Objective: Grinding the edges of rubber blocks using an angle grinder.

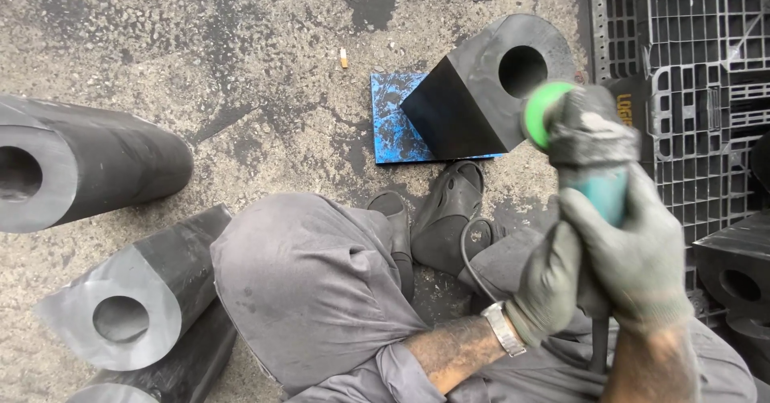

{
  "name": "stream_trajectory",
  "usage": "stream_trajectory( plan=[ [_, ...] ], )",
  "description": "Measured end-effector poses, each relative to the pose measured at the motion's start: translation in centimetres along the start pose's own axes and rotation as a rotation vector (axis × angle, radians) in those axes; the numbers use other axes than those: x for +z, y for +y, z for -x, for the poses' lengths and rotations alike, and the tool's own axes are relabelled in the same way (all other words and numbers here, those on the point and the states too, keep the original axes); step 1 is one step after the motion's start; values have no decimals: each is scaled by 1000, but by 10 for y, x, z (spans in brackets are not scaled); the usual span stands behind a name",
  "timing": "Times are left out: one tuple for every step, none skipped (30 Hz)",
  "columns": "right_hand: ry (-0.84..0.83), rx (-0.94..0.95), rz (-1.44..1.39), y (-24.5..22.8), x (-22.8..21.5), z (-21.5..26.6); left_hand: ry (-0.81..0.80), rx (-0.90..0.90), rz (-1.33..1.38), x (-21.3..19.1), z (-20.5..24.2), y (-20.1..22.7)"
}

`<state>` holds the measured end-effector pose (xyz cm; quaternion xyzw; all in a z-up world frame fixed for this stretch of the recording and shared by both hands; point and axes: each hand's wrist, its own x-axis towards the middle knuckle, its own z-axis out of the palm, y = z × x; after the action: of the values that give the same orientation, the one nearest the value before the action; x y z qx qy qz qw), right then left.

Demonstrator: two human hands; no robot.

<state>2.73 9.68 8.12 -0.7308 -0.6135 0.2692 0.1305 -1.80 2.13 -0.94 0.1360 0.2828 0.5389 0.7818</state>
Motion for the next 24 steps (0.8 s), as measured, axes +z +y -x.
stream_trajectory(
  plan=[
    [-2, -1, -2, 10, -1, 8, 3, 1, -2, -3, 1, -10],
    [50, 57, -18, 21, -5, 19, -19, 26, -147, -2, 5, -21],
    [103, 116, -33, 31, -9, 30, -41, 52, -293, -1, 10, -32],
    [106, 111, -39, 34, -9, 32, -43, 56, -299, 0, 10, -23],
    [153, 127, -152, 37, -9, 34, -71, 67, -355, 2, 10, -13],
    [202, 147, -261, 40, -12, 38, -101, 73, -406, 6, 13, -5],
    [206, 147, -261, 34, -12, 33, -105, 73, -407, 3, 10, -12],
    [189, 129, -231, 27, -12, 29, -86, 76, -406, 0, 8, -20],
    [173, 112, -200, 21, -13, 24, -66, 79, -405, -3, 5, -27],
    [180, 118, -199, 20, -12, 21, -75, 73, -404, -5, 2, -31],
    [146, 35, -204, 19, -10, 17, -44, 69, -338, -7, -2, -34],
    [109, -53, -208, 17, -9, 10, -11, 71, -272, -9, -9, -37],
    [115, -53, -206, 17, -10, 6, -17, 71, -271, -8, -13, -33],
    [105, -125, -131, 16, -9, 2, -63, 77, -198, -8, -15, -29],
    [96, -198, -55, 15, -8, -1, -110, 82, -125, -8, -18, -24],
    [97, -194, -55, 16, -9, -4, -111, 79, -126, -16, -24, -42],
    [99, -190, -23, 18, -10, -7, -111, 115, -176, -23, -31, -60],
    [104, -184, 16, 21, -13, -11, -115, 151, -222, -28, -39, -79],
    [109, -179, 21, 23, -15, -10, -122, 147, -217, -22, -35, -68],
    [98, -169, 10, 24, -15, -11, -145, 104, -235, -19, -32, -56],
    [88, -158, -2, 25, -15, -12, -169, 60, -252, -15, -29, -44],
    [86, -159, -1, 24, -15, -9, -167, 61, -252, -12, -23, -43],
    [60, -172, 5, 24, -16, -7, -166, 132, -169, -9, -17, -42],
    [36, -185, 12, 24, -17, -4, -169, 202, -85, -5, -11, -42]
  ],
)
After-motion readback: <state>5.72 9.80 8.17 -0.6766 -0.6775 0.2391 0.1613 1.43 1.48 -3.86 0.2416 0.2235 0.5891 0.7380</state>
